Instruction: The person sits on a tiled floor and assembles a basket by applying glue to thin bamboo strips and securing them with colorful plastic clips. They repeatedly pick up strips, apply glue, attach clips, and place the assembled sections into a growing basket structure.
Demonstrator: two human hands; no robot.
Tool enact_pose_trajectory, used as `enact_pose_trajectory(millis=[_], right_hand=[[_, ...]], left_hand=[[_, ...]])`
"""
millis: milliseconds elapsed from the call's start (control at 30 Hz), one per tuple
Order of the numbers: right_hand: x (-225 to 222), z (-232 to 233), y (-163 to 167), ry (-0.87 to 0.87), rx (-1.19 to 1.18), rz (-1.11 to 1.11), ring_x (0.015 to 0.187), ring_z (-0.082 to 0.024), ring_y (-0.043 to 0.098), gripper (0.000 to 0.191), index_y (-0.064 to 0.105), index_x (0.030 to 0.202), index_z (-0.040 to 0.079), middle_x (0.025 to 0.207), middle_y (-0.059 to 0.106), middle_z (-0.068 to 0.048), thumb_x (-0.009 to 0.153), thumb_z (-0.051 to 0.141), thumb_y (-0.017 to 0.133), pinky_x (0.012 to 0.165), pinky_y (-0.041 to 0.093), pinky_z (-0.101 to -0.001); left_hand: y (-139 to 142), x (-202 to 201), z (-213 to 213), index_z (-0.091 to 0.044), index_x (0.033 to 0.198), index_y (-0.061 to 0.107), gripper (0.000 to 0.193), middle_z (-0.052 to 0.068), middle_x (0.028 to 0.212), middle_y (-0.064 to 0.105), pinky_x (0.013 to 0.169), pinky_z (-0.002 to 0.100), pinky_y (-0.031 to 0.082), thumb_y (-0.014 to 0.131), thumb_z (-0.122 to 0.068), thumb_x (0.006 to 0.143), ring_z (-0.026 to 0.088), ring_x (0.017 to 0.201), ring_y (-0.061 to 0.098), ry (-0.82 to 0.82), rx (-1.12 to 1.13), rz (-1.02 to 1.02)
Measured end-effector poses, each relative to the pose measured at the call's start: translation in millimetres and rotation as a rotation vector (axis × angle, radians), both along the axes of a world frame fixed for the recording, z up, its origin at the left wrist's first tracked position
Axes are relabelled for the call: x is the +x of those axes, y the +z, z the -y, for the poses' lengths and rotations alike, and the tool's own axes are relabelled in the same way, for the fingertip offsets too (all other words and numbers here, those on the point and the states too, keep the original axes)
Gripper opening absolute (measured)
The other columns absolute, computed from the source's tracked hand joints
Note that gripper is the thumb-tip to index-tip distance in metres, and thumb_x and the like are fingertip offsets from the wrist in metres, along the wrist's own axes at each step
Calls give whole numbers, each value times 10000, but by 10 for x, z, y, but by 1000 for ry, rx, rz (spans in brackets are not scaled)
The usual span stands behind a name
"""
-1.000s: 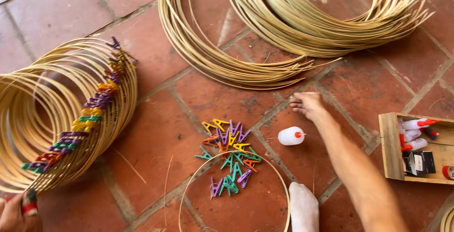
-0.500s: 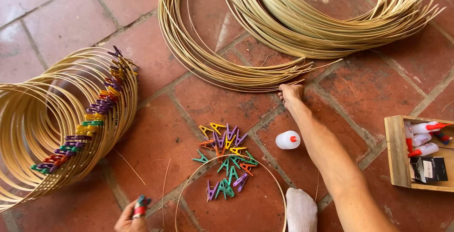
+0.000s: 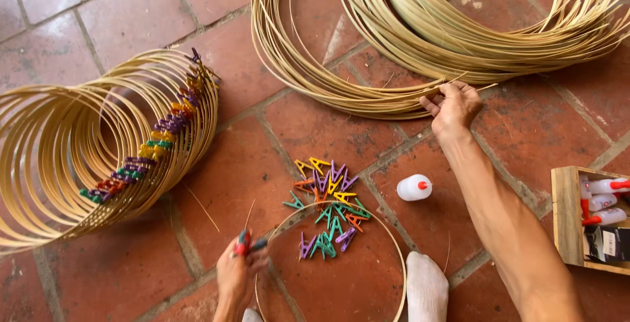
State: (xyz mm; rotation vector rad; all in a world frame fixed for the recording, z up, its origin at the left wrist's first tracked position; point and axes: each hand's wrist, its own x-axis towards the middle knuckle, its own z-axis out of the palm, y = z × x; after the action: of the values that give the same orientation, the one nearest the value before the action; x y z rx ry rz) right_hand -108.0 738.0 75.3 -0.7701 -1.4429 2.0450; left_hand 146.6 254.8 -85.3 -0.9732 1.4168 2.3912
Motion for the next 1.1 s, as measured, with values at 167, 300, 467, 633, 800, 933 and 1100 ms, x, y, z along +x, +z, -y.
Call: enact_pose_trajectory(millis=[167,300,467,633,800,933,1100], right_hand=[[1448,282,-4,310,267,-150,726,-218,674,213,588,1148,-88,940,674,-194,936,-74,569,604,597,-363],[2699,394,-389,323,270,151,646,-130,615,274,613,1188,-33,896,688,-121,918,-3,581,488,508,-287],[3083,448,-999,551,657,231,788,-187,632,335,638,1321,10,989,700,-138,990,53,617,631,515,-321],[2958,589,-1186,693,1292,270,863,-364,697,350,664,1268,59,1021,713,-166,922,25,624,718,561,-438],[2840,704,-1145,793,1378,392,805,-358,682,398,686,1244,65,894,686,-157,847,58,708,708,543,-453],[2798,661,-1263,661,1105,191,811,-207,692,386,699,1292,82,965,700,-88,912,17,708,703,557,-338],[2735,501,-1456,517,482,355,711,-83,535,383,696,1365,51,919,642,-1,983,47,710,585,445,-237]], left_hand=[[210,-674,-198,-92,1433,341,685,205,1181,666,846,595,583,478,-545,938,395,1075,696,70,315,10],[269,-843,221,-35,1437,409,517,186,994,706,600,426,539,572,-319,1038,279,755,659,74,134,-3],[387,-474,468,-172,1430,596,356,125,801,678,362,244,315,563,-237,1081,88,431,449,94,-382,-67],[400,181,201,-203,1436,607,439,116,785,714,344,257,345,521,-146,1009,65,421,445,116,-539,-15],[203,674,-30,-141,1420,619,363,96,778,695,401,213,346,567,-170,1063,47,460,447,251,-434,-64],[-22,765,-22,-97,1380,640,337,70,797,703,415,201,340,588,-149,1051,34,498,461,296,-436,-49],[-313,673,37,-67,1389,647,344,28,817,679,441,190,341,581,-112,1054,22,534,465,339,-408,-166]])
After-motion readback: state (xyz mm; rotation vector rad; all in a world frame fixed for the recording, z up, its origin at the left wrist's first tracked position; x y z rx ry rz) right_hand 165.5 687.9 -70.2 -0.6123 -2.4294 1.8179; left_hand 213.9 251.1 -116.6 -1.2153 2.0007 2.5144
